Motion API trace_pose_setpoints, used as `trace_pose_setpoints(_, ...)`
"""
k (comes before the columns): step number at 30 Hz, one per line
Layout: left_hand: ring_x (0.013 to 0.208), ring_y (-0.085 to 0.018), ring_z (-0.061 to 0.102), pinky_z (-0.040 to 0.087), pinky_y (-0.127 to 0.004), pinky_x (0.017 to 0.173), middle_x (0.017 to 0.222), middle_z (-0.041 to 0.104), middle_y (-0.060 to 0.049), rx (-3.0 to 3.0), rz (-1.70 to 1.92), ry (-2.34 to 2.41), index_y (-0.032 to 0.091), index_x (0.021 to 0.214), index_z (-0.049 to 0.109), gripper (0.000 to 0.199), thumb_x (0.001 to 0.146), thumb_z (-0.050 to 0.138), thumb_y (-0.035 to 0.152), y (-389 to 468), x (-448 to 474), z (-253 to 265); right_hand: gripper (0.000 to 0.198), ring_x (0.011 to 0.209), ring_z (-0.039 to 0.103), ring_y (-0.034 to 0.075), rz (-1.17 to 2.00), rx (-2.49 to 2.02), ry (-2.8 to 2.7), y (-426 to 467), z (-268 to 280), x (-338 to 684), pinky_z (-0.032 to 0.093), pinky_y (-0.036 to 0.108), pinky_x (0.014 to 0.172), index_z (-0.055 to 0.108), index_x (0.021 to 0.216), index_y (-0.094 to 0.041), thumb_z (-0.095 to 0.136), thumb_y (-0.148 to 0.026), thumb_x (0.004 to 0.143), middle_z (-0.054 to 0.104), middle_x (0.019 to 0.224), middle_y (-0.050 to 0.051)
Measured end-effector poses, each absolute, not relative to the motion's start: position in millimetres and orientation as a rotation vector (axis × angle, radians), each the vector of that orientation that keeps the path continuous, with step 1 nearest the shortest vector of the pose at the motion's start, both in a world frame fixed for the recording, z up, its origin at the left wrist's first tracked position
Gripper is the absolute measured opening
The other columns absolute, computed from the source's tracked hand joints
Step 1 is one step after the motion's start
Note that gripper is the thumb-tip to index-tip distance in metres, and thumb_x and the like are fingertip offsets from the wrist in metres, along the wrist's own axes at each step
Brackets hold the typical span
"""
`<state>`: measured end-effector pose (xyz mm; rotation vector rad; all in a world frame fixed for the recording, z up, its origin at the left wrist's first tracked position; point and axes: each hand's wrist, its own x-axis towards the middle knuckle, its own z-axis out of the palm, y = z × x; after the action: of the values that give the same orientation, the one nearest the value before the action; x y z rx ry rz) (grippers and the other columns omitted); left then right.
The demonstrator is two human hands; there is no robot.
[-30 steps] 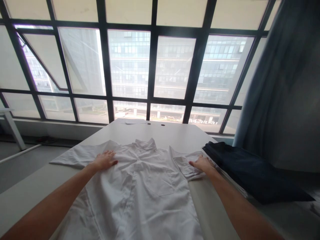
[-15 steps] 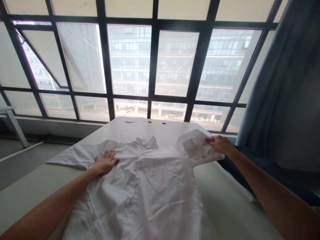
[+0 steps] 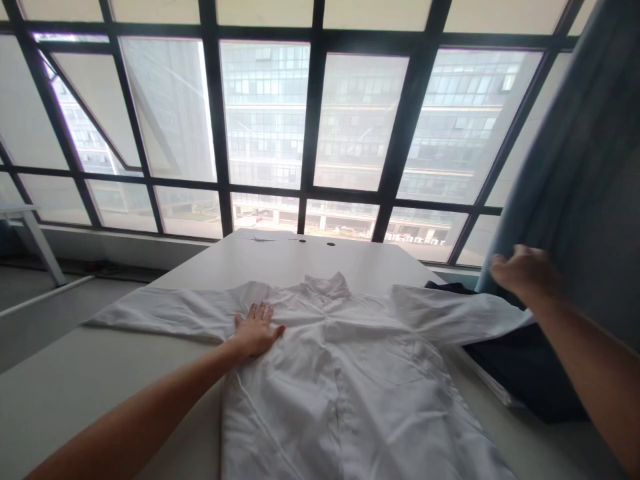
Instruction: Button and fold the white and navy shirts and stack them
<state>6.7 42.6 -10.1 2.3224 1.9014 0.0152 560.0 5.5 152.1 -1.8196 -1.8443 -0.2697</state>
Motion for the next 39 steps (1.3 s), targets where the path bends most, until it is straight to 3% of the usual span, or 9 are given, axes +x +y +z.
trace_pose_setpoints(2, 0.15, -0.037, 0.005, 0.015, -0.072, 0.109, 0.163, 0.007, -0.013, 2.324, 0.008, 1.924, 0.017, 0.156, 0.022, 0.078, 0.094, 0.023, 0.063, 42.2, 6.9, -12.1, 0.07, 0.132, 0.042, 0.047, -0.348, -1.973, -1.708, 8.4, 119.9, 492.7, 0.027, 0.059, 0.112, 0.06, 0.133, -0.015, 0.028, -0.062, 0.092, 0.055, 0.14, 0.018)
trace_pose_setpoints(6, 0.15, -0.037, 0.005, 0.015, -0.072, 0.109, 0.163, 0.007, -0.011, 2.318, 0.006, 1.917, 0.018, 0.157, 0.02, 0.08, 0.093, 0.023, 0.066, 46.7, 0.2, -12.3, 0.059, 0.133, 0.048, 0.031, -0.072, -1.98, -2.203, 10.8, 50.0, 384.7, 0.035, 0.04, 0.112, 0.058, 0.134, -0.014, 0.047, -0.051, 0.09, 0.053, 0.143, 0.015)
trace_pose_setpoints(12, 0.149, -0.038, 0.005, 0.014, -0.075, 0.107, 0.163, 0.008, -0.01, 2.321, 0.037, 1.933, 0.022, 0.157, 0.02, 0.082, 0.091, 0.022, 0.071, 79.3, -15.4, -16.4, 0.084, 0.15, 0.013, 0.031, 0.325, -2.359, -2.237, 17.3, -0.3, 361.9, 0.021, 0.058, 0.116, 0.021, 0.156, -0.018, 0.032, -0.069, 0.09, 0.011, 0.164, 0.01)
trace_pose_setpoints(15, 0.149, -0.039, 0.005, 0.013, -0.074, 0.108, 0.163, 0.008, -0.01, 2.35, 0.032, 1.915, 0.022, 0.157, 0.021, 0.083, 0.091, 0.021, 0.072, 105.6, -12.9, -17.6, 0.083, 0.151, 0.007, 0.028, 0.287, -2.354, -2.181, 34.3, -8.7, 372.8, 0.015, 0.06, 0.117, 0.015, 0.157, -0.02, 0.023, -0.07, 0.092, 0.005, 0.164, 0.006)
trace_pose_setpoints(22, 0.147, -0.038, 0.018, 0.015, -0.07, 0.11, 0.16, 0.024, -0.017, 2.457, 0.137, 1.764, 0.019, 0.152, 0.033, 0.066, 0.098, 0.029, 0.057, 123.6, -0.7, -12.0, 0.072, 0.147, 0.02, 0.032, -0.176, -2.313, -2.132, 47.4, -12.5, 369.8, 0.011, 0.058, 0.117, 0.029, 0.153, -0.011, 0.03, -0.057, 0.097, 0.028, 0.159, 0.016)
trace_pose_setpoints(25, 0.141, -0.031, 0.035, 0.025, -0.054, 0.114, 0.151, 0.043, -0.014, 2.651, 0.378, 1.464, 0.02, 0.137, 0.054, 0.05, 0.098, 0.04, 0.048, 86.9, -0.3, -6.9, 0.057, 0.142, 0.033, 0.031, -0.365, -2.095, -2.214, 23.1, -10.6, 353.3, 0.013, 0.052, 0.118, 0.045, 0.145, -0.011, 0.038, -0.043, 0.098, 0.042, 0.151, 0.017)
trace_pose_setpoints(28, 0.111, -0.023, 0.059, 0.042, -0.036, 0.101, 0.118, 0.067, -0.01, 2.758, 0.512, 0.93, 0.02, 0.108, 0.07, 0.033, 0.095, 0.052, 0.044, 31.1, 1.1, 2.0, 0.053, 0.136, 0.042, 0.029, -0.222, -1.973, -2.262, -5.2, -15.9, 338.7, 0.025, 0.048, 0.115, 0.052, 0.139, -0.013, 0.041, -0.044, 0.097, 0.047, 0.147, 0.017)
trace_pose_setpoints(33, 0.075, -0.016, 0.061, 0.046, -0.026, 0.078, 0.081, 0.068, -0.002, 2.688, 0.211, 0.642, 0.021, 0.091, 0.073, 0.02, 0.081, 0.074, 0.039, -46.7, 2.5, 17.8, 0.051, 0.138, 0.041, 0.029, -0.134, -1.904, -2.266, -28.2, -31.1, 337.4, 0.031, 0.044, 0.113, 0.053, 0.138, -0.01, 0.039, -0.04, 0.098, 0.048, 0.147, 0.018)
trace_pose_setpoints(39, 0.077, -0.016, 0.061, 0.047, -0.024, 0.075, 0.082, 0.069, -0.003, 2.411, -0.001, 0.503, 0.018, 0.082, 0.072, 0.013, 0.081, 0.073, 0.031, -74.9, -28.6, 46.0, 0.049, 0.133, 0.047, 0.027, -0.172, -1.786, -2.254, -30.1, -34.5, 347.6, 0.034, 0.039, 0.113, 0.058, 0.133, -0.009, 0.043, -0.039, 0.097, 0.054, 0.14, 0.018)
